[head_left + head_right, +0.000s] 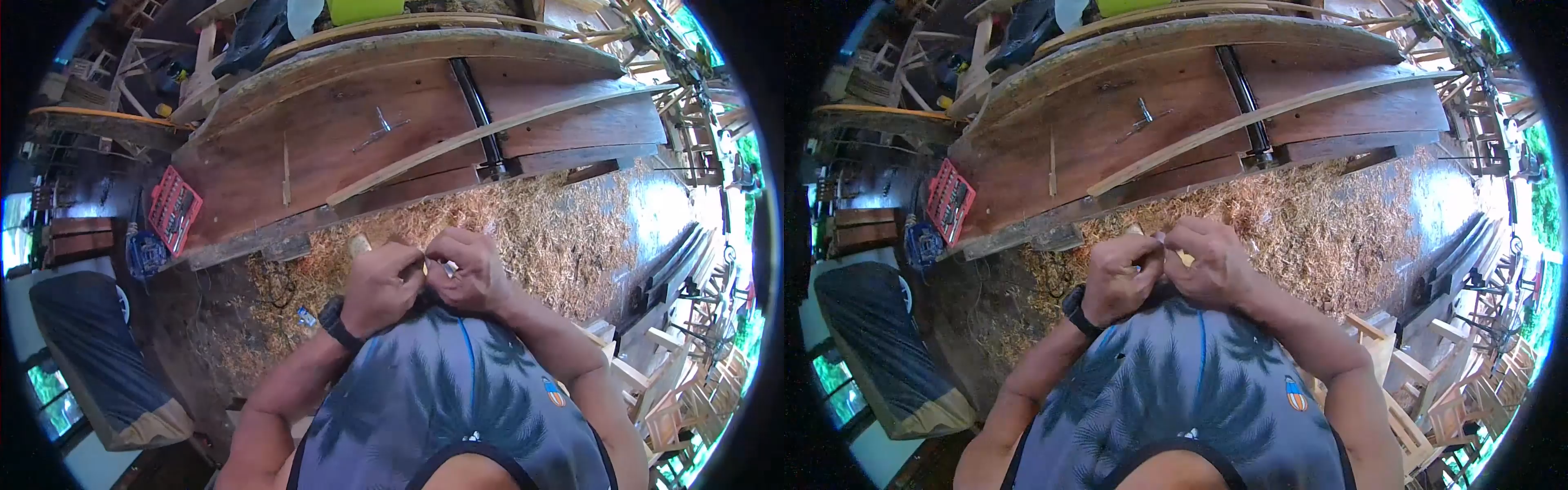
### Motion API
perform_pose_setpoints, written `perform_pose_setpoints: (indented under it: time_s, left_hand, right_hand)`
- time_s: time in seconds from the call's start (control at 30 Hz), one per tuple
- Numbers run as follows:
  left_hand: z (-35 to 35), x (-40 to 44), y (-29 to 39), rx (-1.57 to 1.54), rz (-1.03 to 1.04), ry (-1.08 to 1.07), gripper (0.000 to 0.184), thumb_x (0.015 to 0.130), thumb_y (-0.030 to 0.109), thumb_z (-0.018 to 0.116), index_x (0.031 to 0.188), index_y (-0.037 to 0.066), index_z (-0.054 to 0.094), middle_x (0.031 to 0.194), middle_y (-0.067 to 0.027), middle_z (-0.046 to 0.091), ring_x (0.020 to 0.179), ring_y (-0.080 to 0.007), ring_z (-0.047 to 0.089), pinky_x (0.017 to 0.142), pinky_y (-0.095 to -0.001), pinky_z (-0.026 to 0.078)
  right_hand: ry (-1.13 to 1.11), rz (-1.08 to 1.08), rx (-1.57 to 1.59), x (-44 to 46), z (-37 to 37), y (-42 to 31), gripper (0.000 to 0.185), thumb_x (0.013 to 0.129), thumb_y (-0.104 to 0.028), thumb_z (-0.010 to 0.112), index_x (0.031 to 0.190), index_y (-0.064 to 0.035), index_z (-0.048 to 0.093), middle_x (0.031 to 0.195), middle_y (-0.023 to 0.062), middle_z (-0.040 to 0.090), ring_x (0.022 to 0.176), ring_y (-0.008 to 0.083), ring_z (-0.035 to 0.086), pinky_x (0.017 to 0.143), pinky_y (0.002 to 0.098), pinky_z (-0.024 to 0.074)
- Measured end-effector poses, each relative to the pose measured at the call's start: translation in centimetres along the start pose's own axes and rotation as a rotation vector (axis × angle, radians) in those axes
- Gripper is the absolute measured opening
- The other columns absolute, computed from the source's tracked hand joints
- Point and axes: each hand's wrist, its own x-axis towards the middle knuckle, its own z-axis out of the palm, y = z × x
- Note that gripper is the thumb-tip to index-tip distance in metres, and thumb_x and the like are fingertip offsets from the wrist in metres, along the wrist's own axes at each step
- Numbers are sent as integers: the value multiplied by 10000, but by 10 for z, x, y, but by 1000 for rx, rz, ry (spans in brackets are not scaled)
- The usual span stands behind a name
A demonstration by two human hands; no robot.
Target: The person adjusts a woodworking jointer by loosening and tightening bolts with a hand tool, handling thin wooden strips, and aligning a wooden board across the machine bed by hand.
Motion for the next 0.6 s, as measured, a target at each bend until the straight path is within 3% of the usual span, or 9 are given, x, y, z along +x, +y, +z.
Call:
perform_pose_setpoints:
  time_s: [0.23,0.27,0.43,0.6]
  left_hand:
    - [-20,15,-12,-243,-308,-22,131,884,85,653,912,-28,712,767,-117,726,674,-144,685,617,-292,534]
    - [-25,18,-12,-341,-410,-87,109,938,31,623,931,-55,689,820,-77,717,743,-112,675,673,-264,568]
    - [-24,19,-10,-384,-435,-123,117,941,42,630,955,-54,696,828,-82,719,747,-113,679,674,-259,572]
    - [-21,21,-1,-345,-455,-121,138,913,71,652,938,-45,723,808,-74,729,732,-107,676,656,-255,556]
  right_hand:
    - [-51,349,134,5,-2,-6,182,876,-142,676,958,17,711,880,194,715,829,329,715,723,369,556]
    - [-66,388,175,5,-2,-7,198,884,-144,672,981,23,710,896,197,721,840,311,719,735,361,556]
    - [-114,576,397,8,-7,-18,220,901,-150,679,1024,27,720,924,149,745,852,181,705,777,320,545]
    - [-73,538,305,4,-8,-19,196,922,-136,659,996,33,723,883,149,740,823,174,701,744,317,548]
